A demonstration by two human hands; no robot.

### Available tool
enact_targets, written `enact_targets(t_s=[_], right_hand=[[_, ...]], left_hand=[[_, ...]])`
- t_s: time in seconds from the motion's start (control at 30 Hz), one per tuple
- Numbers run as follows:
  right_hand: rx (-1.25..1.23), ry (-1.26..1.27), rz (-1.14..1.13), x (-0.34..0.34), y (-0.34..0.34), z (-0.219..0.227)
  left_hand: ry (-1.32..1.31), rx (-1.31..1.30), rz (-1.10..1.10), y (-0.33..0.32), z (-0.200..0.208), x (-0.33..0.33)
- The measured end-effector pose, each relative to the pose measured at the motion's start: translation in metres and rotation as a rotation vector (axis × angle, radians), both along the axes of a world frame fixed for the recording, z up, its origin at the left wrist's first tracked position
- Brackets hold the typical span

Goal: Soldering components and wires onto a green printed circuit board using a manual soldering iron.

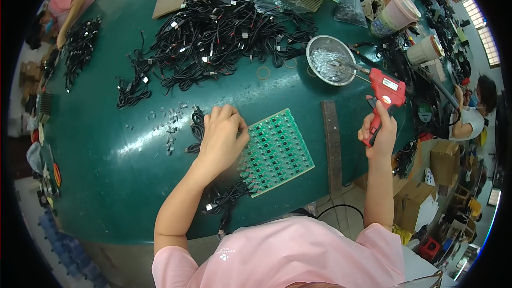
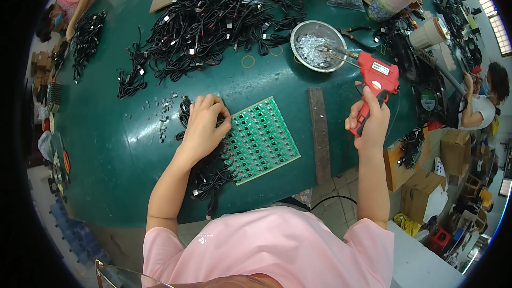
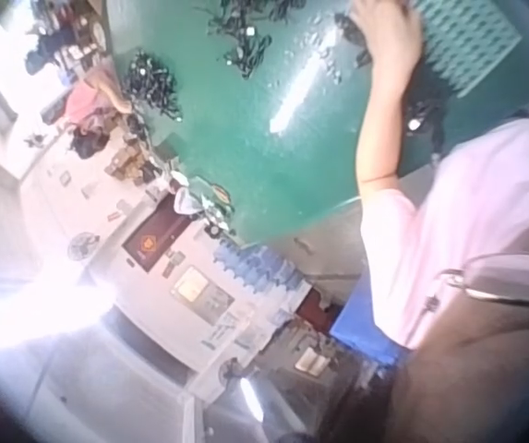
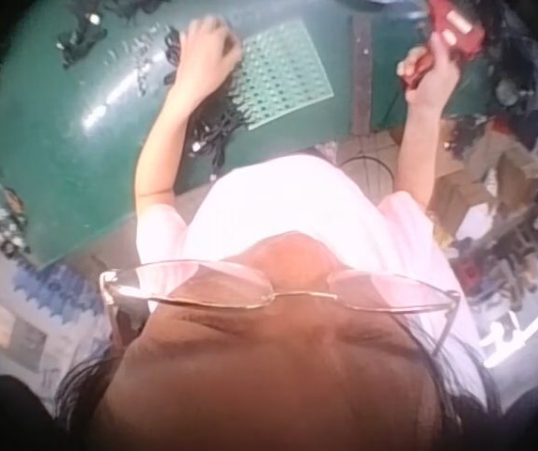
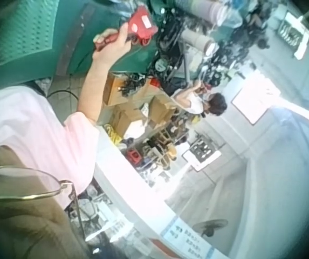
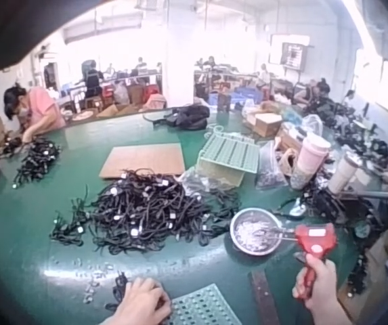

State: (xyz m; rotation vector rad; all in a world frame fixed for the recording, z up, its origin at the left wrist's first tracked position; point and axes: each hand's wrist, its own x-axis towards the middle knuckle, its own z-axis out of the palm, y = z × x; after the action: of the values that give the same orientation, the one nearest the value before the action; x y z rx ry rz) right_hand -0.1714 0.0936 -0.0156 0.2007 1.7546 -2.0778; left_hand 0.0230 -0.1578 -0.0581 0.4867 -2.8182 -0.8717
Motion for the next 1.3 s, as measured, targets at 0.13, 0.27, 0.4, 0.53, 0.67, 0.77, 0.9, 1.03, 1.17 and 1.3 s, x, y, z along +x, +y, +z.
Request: enact_targets(t_s=[0.13, 0.27, 0.4, 0.53, 0.67, 0.77, 0.9, 1.03, 1.17, 1.3], right_hand=[[0.036, 0.257, 0.070, 0.018, 0.007, 0.007], [0.042, 0.324, 0.139, 0.044, 0.018, 0.010], [0.029, 0.357, 0.196, 0.073, 0.024, 0.000], [-0.067, 0.240, 0.274, 0.092, 0.035, -0.006], [-0.012, 0.244, 0.392, 0.109, 0.025, -0.008], [0.073, 0.217, 0.489, 0.120, 0.024, -0.012], [0.146, 0.239, 0.570, 0.130, 0.022, -0.022], [0.147, 0.223, 0.565, 0.133, 0.014, -0.022], [0.145, 0.255, 0.587, 0.132, 0.010, -0.024], [0.157, 0.264, 0.584, 0.131, 0.007, -0.024]], left_hand=[[0.007, -0.004, 0.007, 0.001, 0.000, 0.002], [0.007, -0.007, 0.017, 0.001, 0.000, 0.002], [0.014, -0.018, 0.021, 0.003, -0.001, 0.004], [0.048, -0.089, -0.015, 0.003, 0.000, 0.005], [0.049, -0.109, -0.064, 0.000, -0.002, 0.007], [0.053, -0.077, -0.071, -0.001, -0.002, 0.006], [0.050, 0.022, -0.019, -0.002, -0.003, 0.004], [0.053, 0.035, 0.011, -0.001, -0.006, 0.004], [0.051, 0.043, 0.013, -0.001, -0.007, 0.005], [0.046, -0.002, 0.036, 0.001, -0.010, 0.003]])
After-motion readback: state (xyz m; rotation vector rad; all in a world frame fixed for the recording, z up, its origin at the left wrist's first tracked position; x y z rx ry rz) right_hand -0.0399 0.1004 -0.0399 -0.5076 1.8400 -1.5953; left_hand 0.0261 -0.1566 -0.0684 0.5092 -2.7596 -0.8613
